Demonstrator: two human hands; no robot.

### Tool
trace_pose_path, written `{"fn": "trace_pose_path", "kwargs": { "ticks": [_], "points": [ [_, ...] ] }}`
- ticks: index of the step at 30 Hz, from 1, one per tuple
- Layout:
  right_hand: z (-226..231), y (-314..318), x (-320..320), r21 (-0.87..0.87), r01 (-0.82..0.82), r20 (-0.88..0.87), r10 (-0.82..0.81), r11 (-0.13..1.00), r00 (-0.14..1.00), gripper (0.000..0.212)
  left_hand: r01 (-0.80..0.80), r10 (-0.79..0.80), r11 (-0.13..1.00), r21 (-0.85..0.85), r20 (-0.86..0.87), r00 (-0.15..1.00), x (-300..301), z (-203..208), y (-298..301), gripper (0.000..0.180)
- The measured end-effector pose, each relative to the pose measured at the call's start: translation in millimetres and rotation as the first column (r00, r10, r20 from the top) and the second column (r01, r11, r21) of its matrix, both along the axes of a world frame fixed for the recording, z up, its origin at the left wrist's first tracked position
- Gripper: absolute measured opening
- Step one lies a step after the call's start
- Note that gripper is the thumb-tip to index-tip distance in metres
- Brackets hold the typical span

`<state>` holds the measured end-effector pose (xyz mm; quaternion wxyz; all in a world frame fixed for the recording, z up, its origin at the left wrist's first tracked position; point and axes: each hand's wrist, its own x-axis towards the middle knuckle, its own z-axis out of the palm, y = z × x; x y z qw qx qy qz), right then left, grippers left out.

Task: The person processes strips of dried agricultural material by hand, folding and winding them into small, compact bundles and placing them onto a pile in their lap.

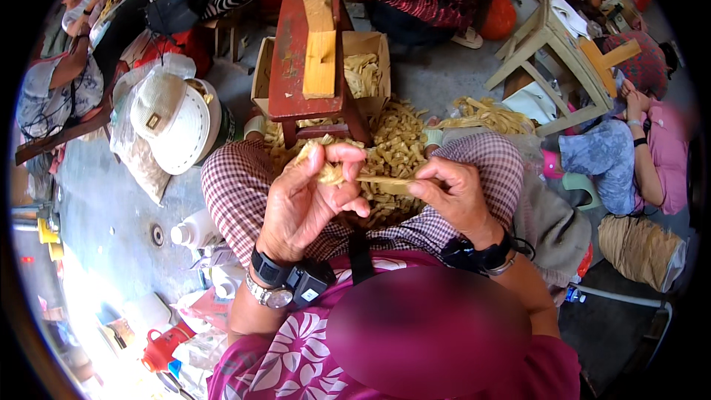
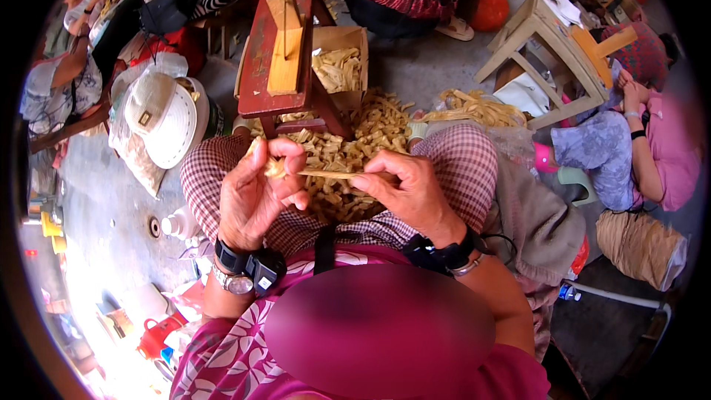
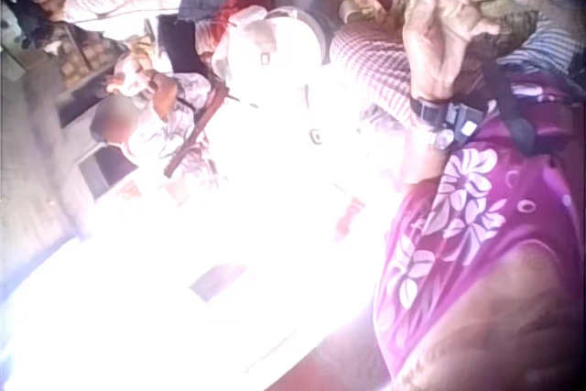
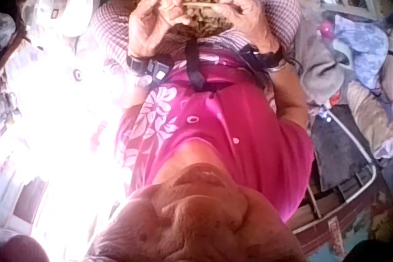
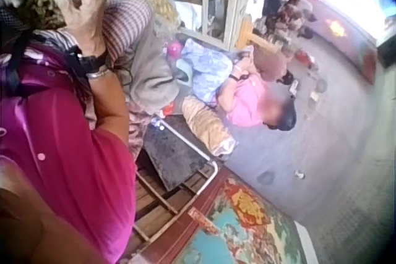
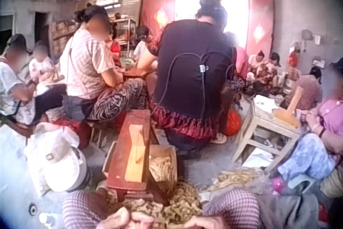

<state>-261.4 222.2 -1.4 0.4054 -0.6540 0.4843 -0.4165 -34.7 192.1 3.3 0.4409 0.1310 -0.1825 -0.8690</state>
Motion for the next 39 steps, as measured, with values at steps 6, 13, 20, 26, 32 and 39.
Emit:
{"fn": "trace_pose_path", "kwargs": {
  "ticks": [6,13,20,26,32,39],
  "points": [
    [-12,-9,1,-0.03,0.039,-0.02,-0.04,0.999,0.999,0.017,-0.111,0.165,0.983,-0.148,0.429,0.888,-15,7,-10,0.057],
    [-11,-12,14,0.423,-0.082,0.156,0.016,0.902,0.988,0.024,0.024,0.092,0.984,-0.174,0.627,0.774,-16,-8,-20,0.027],
    [10,-36,19,0.16,-0.202,-0.003,0.205,0.966,0.979,0.029,-0.186,0.219,0.975,-0.118,0.441,0.87,5,1,-37,0.003],
    [35,-96,19,-0.071,-0.165,-0.225,0.145,0.984,0.963,0.026,-0.311,0.396,0.915,-0.256,0.436,0.808,12,20,-82,0.01],
    [53,-166,22,-0.359,-0.118,-0.376,-0.028,0.926,0.926,0.022,-0.311,0.518,0.848,-0.429,0.546,0.659,4,39,-140,0.015],
    [25,-206,36,-0.531,-0.074,-0.46,-0.214,0.844,0.861,0.02,-0.266,0.564,0.819,-0.509,0.627,0.537,7,2,-181,0.011]
  ]
}}
